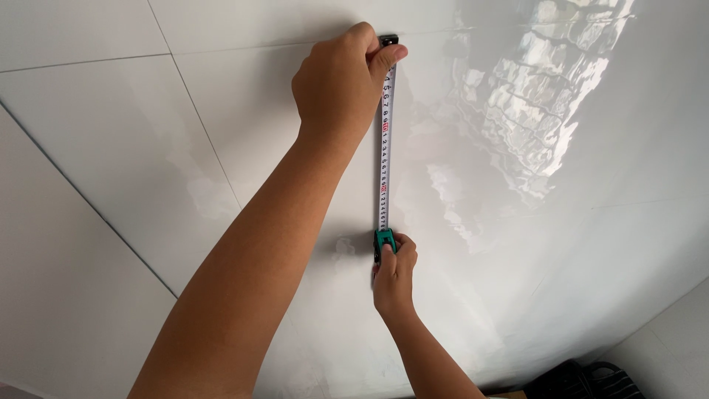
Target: Using a tape measure to determine the dimensions of a wall section.
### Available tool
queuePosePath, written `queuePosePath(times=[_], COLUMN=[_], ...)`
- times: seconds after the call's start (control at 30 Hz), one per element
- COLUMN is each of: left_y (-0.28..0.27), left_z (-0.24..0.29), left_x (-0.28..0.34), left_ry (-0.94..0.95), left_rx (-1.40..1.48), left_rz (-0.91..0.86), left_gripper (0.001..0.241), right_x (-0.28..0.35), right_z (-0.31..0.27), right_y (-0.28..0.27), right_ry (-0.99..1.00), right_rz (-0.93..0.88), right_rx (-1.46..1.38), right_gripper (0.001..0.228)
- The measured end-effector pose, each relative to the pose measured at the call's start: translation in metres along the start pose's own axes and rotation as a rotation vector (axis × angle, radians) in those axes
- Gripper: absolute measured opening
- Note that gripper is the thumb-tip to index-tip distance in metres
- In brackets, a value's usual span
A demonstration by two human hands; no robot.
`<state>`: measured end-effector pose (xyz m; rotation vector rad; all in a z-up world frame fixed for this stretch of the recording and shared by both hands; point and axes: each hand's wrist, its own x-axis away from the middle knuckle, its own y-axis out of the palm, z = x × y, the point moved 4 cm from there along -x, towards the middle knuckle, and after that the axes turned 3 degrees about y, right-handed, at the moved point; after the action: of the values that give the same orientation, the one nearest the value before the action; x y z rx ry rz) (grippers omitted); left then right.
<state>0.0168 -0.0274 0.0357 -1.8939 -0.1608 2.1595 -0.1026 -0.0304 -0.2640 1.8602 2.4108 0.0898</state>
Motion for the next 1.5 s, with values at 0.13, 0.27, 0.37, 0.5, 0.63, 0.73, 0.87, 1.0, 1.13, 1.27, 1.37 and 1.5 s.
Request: queuePosePath(times=[0.13,0.27,0.37,0.5,0.63,0.73,0.87,1.0,1.13,1.27,1.37,1.5], left_y=[-0.001,-0.004,-0.005,-0.008,-0.009,-0.016,-0.004,0.015,0.026,0.029,0.033,0.033], left_z=[0.000,0.001,0.002,0.004,0.006,0.000,0.007,-0.008,-0.020,-0.033,-0.038,-0.040], left_x=[0.000,-0.002,-0.003,0.001,0.009,0.023,0.083,0.149,0.176,0.174,0.175,0.174], left_ry=[0.017,-0.007,-0.027,-0.009,0.029,0.032,0.256,0.471,0.623,0.651,0.656,0.702], left_rx=[0.019,0.041,0.063,0.042,0.024,0.039,-0.050,-0.150,-0.217,-0.235,-0.226,-0.259], left_rz=[0.019,-0.012,-0.025,-0.013,0.015,0.009,0.007,-0.007,-0.032,-0.163,-0.176,-0.171], left_gripper=[0.042,0.040,0.040,0.038,0.042,0.038,0.029,0.031,0.039,0.063,0.075,0.081], right_x=[-0.008,-0.003,-0.007,-0.004,-0.004,-0.003,-0.008,-0.008,-0.007,-0.008,-0.007,-0.004], right_z=[0.010,0.006,0.006,0.004,0.004,0.001,0.002,0.006,0.009,0.007,0.003,0.000], right_y=[-0.001,-0.003,-0.002,-0.002,-0.001,0.001,-0.001,0.002,0.001,0.002,0.001,0.002], right_ry=[-0.036,0.141,0.155,0.151,0.151,0.182,0.168,0.175,0.192,0.196,0.214,0.217], right_rz=[0.007,-0.018,-0.029,-0.028,-0.013,-0.014,-0.011,-0.007,0.004,0.013,0.016,0.006], right_rx=[0.045,-0.130,-0.157,-0.132,-0.106,-0.130,-0.117,-0.100,-0.083,-0.071,-0.072,-0.138], right_gripper=[0.044,0.039,0.040,0.042,0.043,0.042,0.044,0.046,0.047,0.047,0.046,0.046])
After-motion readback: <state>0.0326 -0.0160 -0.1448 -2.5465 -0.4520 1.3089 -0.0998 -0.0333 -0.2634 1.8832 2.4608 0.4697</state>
